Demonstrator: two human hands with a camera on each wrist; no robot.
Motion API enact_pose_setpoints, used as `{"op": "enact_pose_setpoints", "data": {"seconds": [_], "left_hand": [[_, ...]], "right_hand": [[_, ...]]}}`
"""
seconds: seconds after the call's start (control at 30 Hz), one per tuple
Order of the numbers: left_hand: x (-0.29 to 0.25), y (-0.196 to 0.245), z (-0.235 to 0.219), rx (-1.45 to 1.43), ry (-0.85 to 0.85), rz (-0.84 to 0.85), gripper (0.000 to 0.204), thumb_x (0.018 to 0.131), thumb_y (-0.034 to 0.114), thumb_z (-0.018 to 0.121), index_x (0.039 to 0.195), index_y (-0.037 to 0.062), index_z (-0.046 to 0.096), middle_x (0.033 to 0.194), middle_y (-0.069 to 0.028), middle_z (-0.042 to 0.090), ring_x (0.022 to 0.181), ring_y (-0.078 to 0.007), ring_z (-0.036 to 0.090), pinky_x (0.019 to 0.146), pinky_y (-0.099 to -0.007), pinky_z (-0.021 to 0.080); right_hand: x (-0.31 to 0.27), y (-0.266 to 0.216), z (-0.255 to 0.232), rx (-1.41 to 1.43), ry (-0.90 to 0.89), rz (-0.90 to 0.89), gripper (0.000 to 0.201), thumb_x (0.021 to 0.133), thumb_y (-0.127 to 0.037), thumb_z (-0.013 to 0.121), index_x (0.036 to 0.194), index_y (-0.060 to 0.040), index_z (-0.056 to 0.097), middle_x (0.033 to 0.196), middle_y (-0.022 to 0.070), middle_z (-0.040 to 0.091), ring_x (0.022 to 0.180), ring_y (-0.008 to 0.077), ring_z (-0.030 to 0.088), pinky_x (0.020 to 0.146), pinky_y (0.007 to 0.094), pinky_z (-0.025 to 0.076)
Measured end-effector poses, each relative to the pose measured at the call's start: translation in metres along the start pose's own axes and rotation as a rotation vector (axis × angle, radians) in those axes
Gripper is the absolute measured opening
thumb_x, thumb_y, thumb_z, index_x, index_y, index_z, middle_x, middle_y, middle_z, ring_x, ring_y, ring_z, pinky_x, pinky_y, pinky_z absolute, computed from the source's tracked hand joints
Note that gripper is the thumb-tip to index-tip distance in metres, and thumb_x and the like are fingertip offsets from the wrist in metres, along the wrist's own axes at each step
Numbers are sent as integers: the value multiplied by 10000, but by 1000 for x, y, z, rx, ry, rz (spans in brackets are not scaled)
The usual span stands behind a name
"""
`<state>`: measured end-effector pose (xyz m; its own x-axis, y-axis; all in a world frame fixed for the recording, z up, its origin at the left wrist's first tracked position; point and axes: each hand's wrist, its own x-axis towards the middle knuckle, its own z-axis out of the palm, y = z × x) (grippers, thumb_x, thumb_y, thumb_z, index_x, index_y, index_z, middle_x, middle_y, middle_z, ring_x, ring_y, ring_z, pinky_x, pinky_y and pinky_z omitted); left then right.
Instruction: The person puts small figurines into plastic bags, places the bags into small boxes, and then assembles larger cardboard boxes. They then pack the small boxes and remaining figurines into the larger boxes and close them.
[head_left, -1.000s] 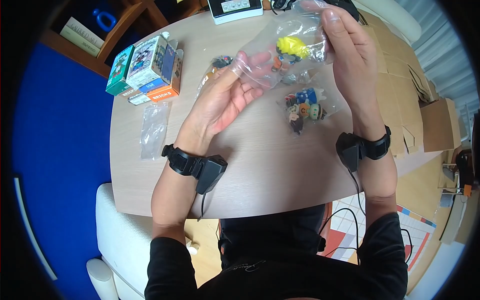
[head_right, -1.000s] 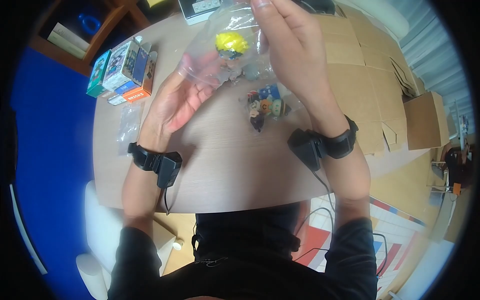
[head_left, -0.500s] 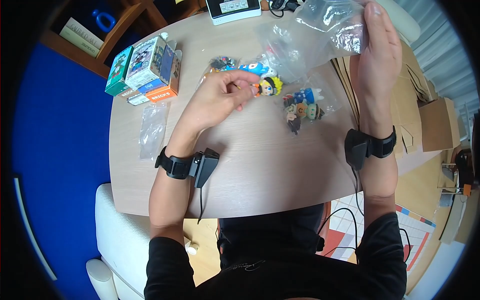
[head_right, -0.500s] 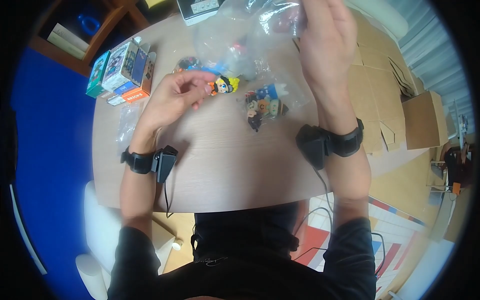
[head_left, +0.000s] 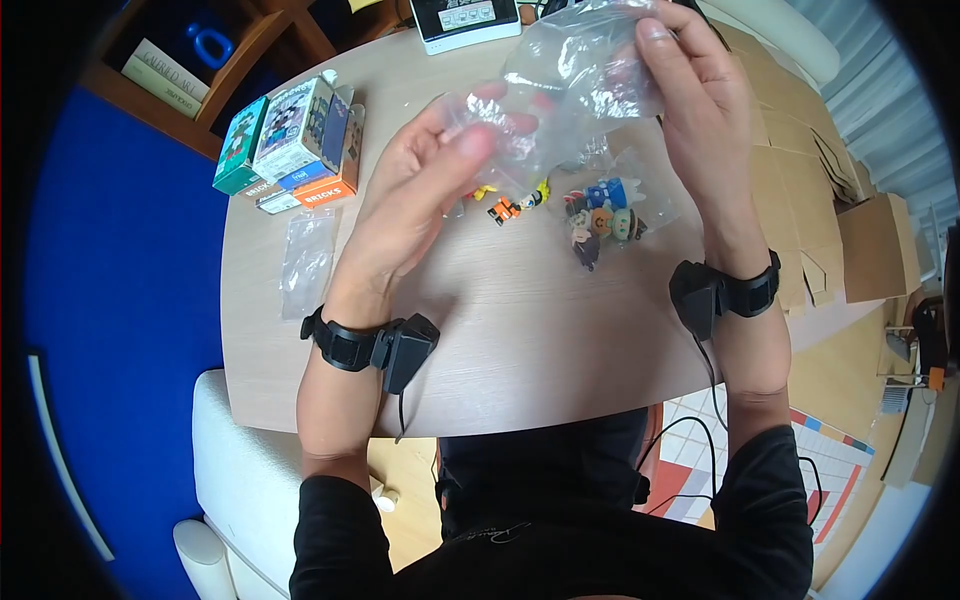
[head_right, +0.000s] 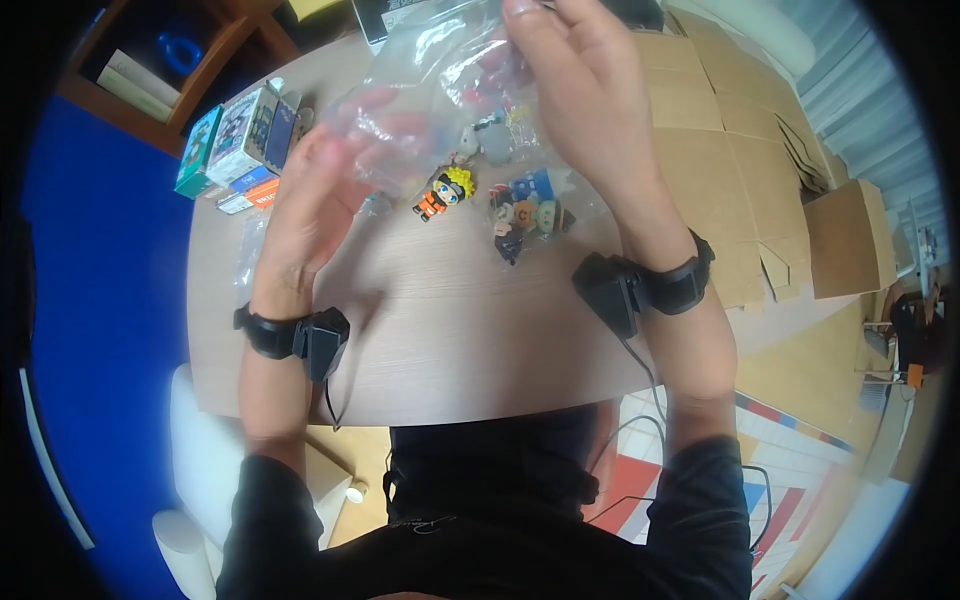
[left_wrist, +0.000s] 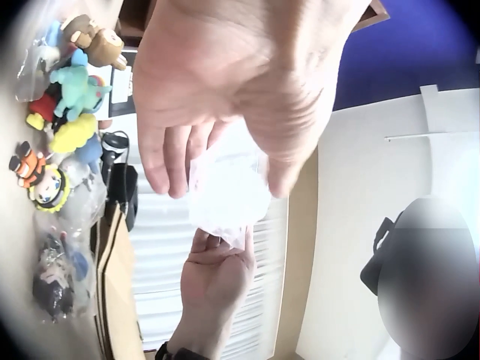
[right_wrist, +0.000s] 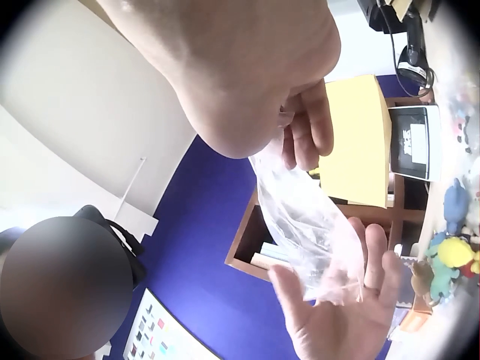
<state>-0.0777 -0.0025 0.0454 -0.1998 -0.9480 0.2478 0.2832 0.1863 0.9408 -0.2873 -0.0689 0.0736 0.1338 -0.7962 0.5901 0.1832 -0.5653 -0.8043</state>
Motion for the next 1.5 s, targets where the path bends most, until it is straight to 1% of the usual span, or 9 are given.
{"op": "enact_pose_setpoints", "data": {"seconds": [0.23, 0.43, 0.63, 0.83, 1.0, 1.13, 1.27, 1.37, 1.5], "left_hand": [[6, -2, -4, -21, 345, 20, 223, 1019, 205, 494, 1108, 21, 585, 976, -93, 679, 883, -172, 681, 779, -287, 545], [4, -8, -43, -81, 320, 256, 201, 1022, 194, 482, 1058, 24, 584, 846, -46, 636, 799, -145, 665, 717, -278, 545], [-22, 51, -80, 322, 697, 145, 234, 981, 209, 579, 1106, 23, 647, 930, -17, 667, 790, -85, 627, 722, -217, 505], [-65, 103, -173, 880, 411, -145, 264, 939, 234, 656, 1051, 0, 703, 891, -35, 687, 766, -70, 592, 689, -214, 478], [-67, 73, -174, 1603, 352, 155, 320, 871, 301, 718, 1030, 24, 697, 905, -103, 642, 871, -232, 593, 786, -345, 479], [-86, 54, -149, 1398, 486, -94, 259, 892, 237, 692, 958, -13, 677, 861, -114, 636, 789, -206, 571, 743, -319, 469], [-94, 50, -99, 1286, 190, -303, 289, 900, 248, 680, 1017, -17, 681, 909, -120, 656, 805, -198, 582, 748, -310, 473], [-83, 43, -81, 1320, 62, -269, 362, 907, 306, 664, 1103, 1, 669, 970, -141, 662, 891, -232, 622, 782, -332, 487], [-69, 31, -73, 1428, 50, -385, 409, 942, 288, 587, 1230, -3, 597, 1056, -207, 651, 1029, -315, 632, 879, -392, 497]], "right_hand": [[-3, -6, -2, -80, -57, 160, 182, 989, -86, 524, 1145, -9, 576, 715, -71, 541, 601, 0, 468, 554, 159, 379], [-6, -14, 7, -173, -52, 173, 231, 974, -70, 541, 1195, -3, 547, 653, -60, 518, 558, 9, 475, 509, 167, 388], [0, -20, 3, -77, 1, 168, 254, 967, -65, 547, 1211, 7, 533, 636, -52, 518, 555, 14, 480, 514, 173, 395], [-2, -22, 4, -84, -70, 168, 258, 966, -77, 557, 1209, 5, 534, 633, -54, 518, 557, 13, 475, 534, 169, 399], [-4, -28, 11, -108, -86, 275, 265, 963, -81, 563, 1213, -2, 535, 616, -58, 510, 557, 12, 466, 527, 172, 376], [-7, -27, 6, -107, -142, 248, 267, 962, -79, 563, 1217, -4, 535, 611, -62, 507, 561, 9, 464, 528, 172, 364], [-6, -20, 6, -108, -178, 235, 264, 962, -74, 565, 1213, 1, 534, 626, -52, 537, 568, 8, 469, 533, 173, 370], [-7, -18, 9, -119, -195, 279, 271, 961, -66, 567, 1223, -6, 529, 656, -36, 577, 578, 9, 479, 539, 172, 381], [-7, -23, 6, -97, -217, 290, 294, 963, -62, 565, 1250, -25, 518, 712, -13, 626, 595, 11, 492, 553, 169, 395]]}}
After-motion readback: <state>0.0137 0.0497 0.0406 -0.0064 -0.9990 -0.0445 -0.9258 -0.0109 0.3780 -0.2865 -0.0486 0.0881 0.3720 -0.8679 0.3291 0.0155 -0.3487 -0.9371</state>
